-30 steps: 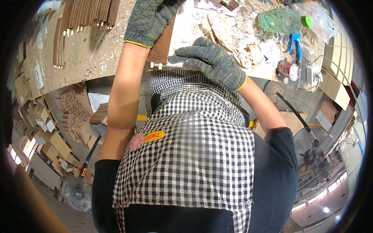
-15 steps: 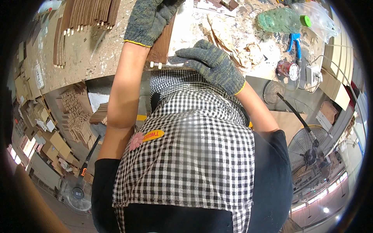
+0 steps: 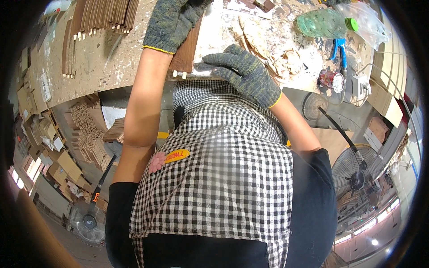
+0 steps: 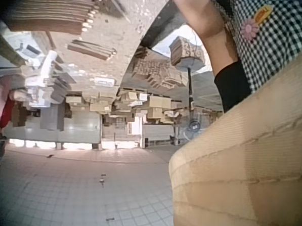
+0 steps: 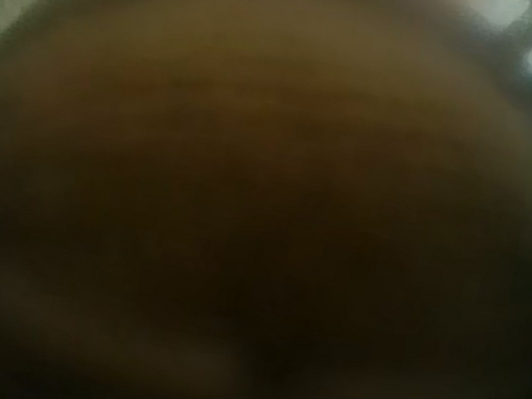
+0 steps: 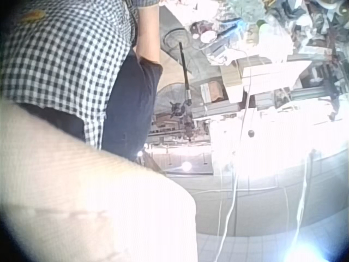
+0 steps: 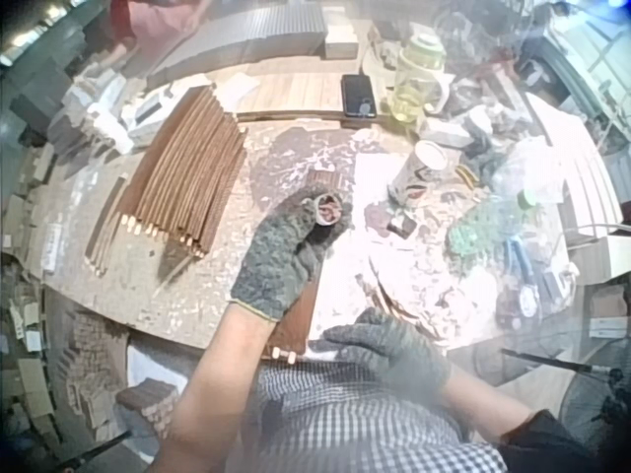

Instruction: The person wipes down wooden slats with a cloth, turning each piece to rub all of its surfaces by hand.

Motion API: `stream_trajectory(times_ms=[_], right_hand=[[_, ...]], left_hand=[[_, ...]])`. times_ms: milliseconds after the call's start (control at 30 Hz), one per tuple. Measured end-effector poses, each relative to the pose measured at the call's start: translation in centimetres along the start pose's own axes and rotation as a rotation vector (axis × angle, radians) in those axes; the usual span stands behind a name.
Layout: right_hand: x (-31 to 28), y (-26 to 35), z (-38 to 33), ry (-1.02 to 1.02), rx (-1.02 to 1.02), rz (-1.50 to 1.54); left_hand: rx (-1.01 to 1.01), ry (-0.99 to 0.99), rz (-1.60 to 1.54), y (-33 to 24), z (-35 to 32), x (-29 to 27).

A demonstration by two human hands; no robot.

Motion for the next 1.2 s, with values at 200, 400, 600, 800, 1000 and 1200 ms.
stream_trajectory(times_ms=[200, 400, 600, 800, 1000, 1200], right_hand=[[0.1, 0.2, 0.2, 0.000, -0.044, -0.012], [-0.1, 0.5, 0.2, 0.023, -0.027, -0.022], [0.0, -0.4, 0.3, -0.020, -0.060, -0.006], [-0.4, 0.1, 0.3, -0.053, -0.030, 0.024], [-4.0, 1.0, -1.4, -0.215, 0.179, 0.532], [-7.2, 5.9, -2.2, -0.488, -0.080, 0.192]], left_hand=[[-0.010, -0.004, -0.038, 0.0, -0.1, 0.1], [0.004, -0.035, -0.029, 0.0, -0.3, 0.0], [0.019, -0.015, -0.026, 0.1, -0.2, 0.1], [0.018, 0.006, -0.030, 0.0, 0.0, 0.2], [0.005, -0.087, -0.081, -0.7, -1.5, 3.0], [0.039, -0.085, -0.121, -0.9, -7.8, 3.7]])
Point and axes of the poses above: each hand's wrist, its own z-axis towards the middle knuckle, its own x-axis out of the palm, y = z × x, the point moved 5 cm from there along z, towards the middle knuckle, and after that the axes turned 11 degrees about x, right-handed, at the moved point
